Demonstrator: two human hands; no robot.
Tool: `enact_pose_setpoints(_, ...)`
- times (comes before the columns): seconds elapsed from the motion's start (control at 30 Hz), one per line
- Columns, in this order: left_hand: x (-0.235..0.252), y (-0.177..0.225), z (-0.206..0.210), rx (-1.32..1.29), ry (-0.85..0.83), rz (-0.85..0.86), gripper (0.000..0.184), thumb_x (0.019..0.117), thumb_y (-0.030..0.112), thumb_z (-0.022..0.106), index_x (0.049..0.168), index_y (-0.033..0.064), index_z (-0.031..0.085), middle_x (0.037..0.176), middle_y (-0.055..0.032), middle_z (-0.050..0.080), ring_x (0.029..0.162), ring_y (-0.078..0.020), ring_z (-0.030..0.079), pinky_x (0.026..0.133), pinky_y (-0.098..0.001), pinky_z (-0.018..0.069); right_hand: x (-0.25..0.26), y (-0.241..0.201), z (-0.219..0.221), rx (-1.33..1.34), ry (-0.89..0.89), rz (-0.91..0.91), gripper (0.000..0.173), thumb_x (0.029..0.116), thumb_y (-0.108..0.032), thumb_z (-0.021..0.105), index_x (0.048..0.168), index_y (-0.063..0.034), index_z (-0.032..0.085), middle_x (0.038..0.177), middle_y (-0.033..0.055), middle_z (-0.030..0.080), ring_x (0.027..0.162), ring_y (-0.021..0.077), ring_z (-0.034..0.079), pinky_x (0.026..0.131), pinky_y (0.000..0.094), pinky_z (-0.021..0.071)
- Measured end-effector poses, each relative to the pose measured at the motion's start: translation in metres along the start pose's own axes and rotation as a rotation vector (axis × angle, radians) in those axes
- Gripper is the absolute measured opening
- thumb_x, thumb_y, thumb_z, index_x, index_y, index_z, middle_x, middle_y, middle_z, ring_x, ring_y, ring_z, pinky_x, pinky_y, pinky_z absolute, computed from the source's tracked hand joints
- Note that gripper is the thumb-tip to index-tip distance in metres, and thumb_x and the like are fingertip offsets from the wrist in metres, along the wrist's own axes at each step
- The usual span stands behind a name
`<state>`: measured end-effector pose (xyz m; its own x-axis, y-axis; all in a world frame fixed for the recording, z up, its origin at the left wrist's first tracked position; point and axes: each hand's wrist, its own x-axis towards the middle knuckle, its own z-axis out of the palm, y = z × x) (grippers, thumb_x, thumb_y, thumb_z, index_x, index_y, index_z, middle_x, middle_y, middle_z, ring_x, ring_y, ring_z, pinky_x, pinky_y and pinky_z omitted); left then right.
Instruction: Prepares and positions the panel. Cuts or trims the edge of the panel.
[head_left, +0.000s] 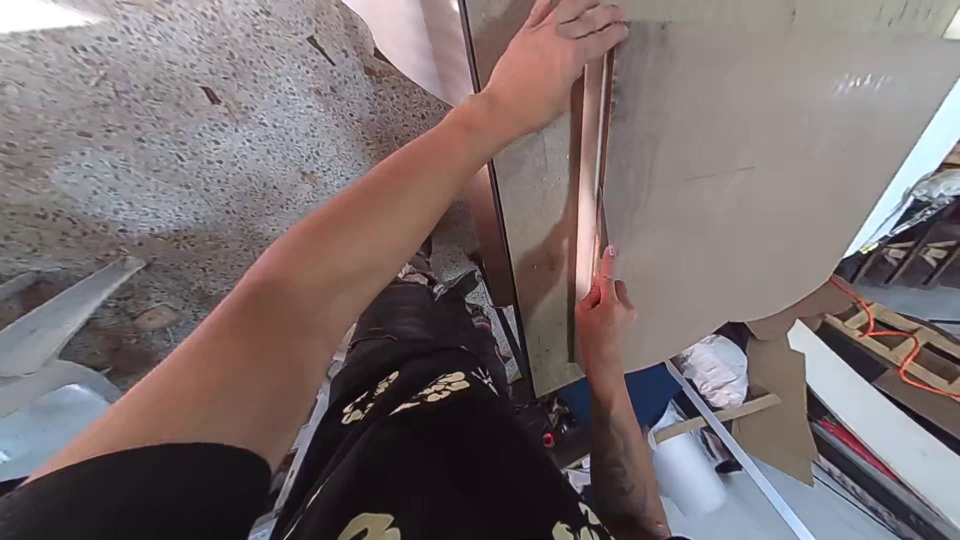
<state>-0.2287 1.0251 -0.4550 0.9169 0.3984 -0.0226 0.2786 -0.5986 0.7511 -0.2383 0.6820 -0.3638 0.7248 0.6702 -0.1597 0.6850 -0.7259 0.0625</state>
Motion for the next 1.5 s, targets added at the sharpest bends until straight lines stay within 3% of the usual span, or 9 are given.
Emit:
enact_pose_setpoints(0.13,-0.019,0.019,0.012,0.015,-0.058,-0.075,0.050,0.1088,0.013,0.041,0.157,0.0262,0.042,0.158,-0.0075,0.045,0.149,-0.0285,0.037,0.125,-0.0502,0.0262,-0.040,0.021,0.005,-0.005,-0.012,0.010,0.050,0.0966,-0.009,0.056,0.146,-0.0119,0.060,0.082,0.0119,0.066,0.056,0.0215,0.062,0.047,0.0375,0.0510)
enact_pose_setpoints(0.37,-0.057,0.055,0.053,0.044,-0.096,-0.065,0.052,0.1096,0.013,0.040,0.161,0.0195,0.034,0.158,-0.0103,0.045,0.148,-0.0285,0.040,0.124,-0.0473,0.0271,-0.109,0.062,0.014,-0.021,-0.039,0.009,0.050,0.0967,-0.007,0.055,0.146,-0.0096,0.060,0.085,0.0130,0.067,0.056,0.0220,0.062,0.046,0.0362,0.0511)
enact_pose_setpoints(0.57,-0.098,0.091,0.096,-0.127,0.114,-0.122,0.042,0.1083,0.023,0.045,0.147,0.0110,0.055,0.143,-0.0088,0.061,0.139,-0.0229,0.052,0.121,-0.0402,0.0338,-0.181,0.102,0.022,-0.036,-0.049,0.027,0.047,0.0973,-0.008,0.055,0.144,-0.0098,0.062,0.085,0.0126,0.067,0.057,0.0208,0.063,0.046,0.0351,0.0507)
enact_pose_setpoints(0.67,-0.122,0.118,0.123,-0.256,0.218,-0.226,0.039,0.1059,0.030,0.052,0.138,0.0099,0.062,0.131,-0.0093,0.067,0.118,-0.0207,0.063,0.106,-0.0348,0.0482,-0.222,0.126,0.026,-0.042,-0.046,0.026,0.045,0.0978,-0.009,0.055,0.142,-0.0095,0.063,0.086,0.0125,0.067,0.057,0.0212,0.063,0.046,0.0350,0.0502)
enact_pose_setpoints(0.77,-0.142,0.146,0.147,-0.382,0.238,-0.358,0.040,0.1026,0.032,0.059,0.136,0.0102,0.061,0.131,-0.0080,0.066,0.120,-0.0145,0.064,0.104,-0.0292,0.0510,-0.257,0.148,0.031,-0.045,-0.042,0.024,0.045,0.0977,-0.009,0.055,0.142,-0.0103,0.064,0.083,0.0113,0.066,0.056,0.0205,0.061,0.044,0.0346,0.0483)
enact_pose_setpoints(0.93,-0.164,0.171,0.195,-0.546,0.356,-0.469,0.040,0.0984,0.030,0.068,0.129,0.0049,0.060,0.122,-0.0095,0.064,0.104,-0.0099,0.068,0.090,-0.0234,0.0587,-0.306,0.179,0.039,-0.035,-0.054,0.037,0.045,0.0988,-0.011,0.054,0.143,-0.0112,0.063,0.085,0.0120,0.067,0.055,0.0216,0.061,0.043,0.0362,0.0481)
enact_pose_setpoints(1.17,-0.189,0.196,0.223,-0.492,0.371,-0.535,0.035,0.0998,0.031,0.066,0.121,0.0026,0.065,0.114,-0.0081,0.066,0.102,-0.0094,0.066,0.092,-0.0244,0.0560,-0.362,0.219,0.048,0.007,-0.056,0.023,0.047,0.0983,-0.010,0.052,0.144,-0.0131,0.062,0.086,0.0124,0.068,0.055,0.0218,0.062,0.044,0.0372,0.0484)
enact_pose_setpoints(1.37,-0.186,0.191,0.222,-0.570,0.433,-0.494,0.036,0.1006,0.024,0.063,0.131,0.0040,0.061,0.120,-0.0087,0.068,0.107,-0.0109,0.068,0.097,-0.0261,0.0566,-0.393,0.253,-0.004,0.208,0.014,-0.045,0.036,0.1022,-0.016,0.057,0.135,-0.0042,0.067,0.089,0.0133,0.071,0.067,0.0208,0.067,0.057,0.0365,0.0568)
enact_pose_setpoints(1.5,-0.155,0.168,0.189,-0.631,0.552,-0.506,0.036,0.1019,0.024,0.061,0.131,0.0029,0.062,0.119,-0.0113,0.069,0.107,-0.0158,0.068,0.097,-0.0323,0.0571,-0.324,0.220,-0.036,0.222,0.206,-0.114,0.038,0.1026,-0.016,0.056,0.135,0.0024,0.065,0.095,0.0151,0.071,0.074,0.0167,0.068,0.064,0.0312,0.0585)
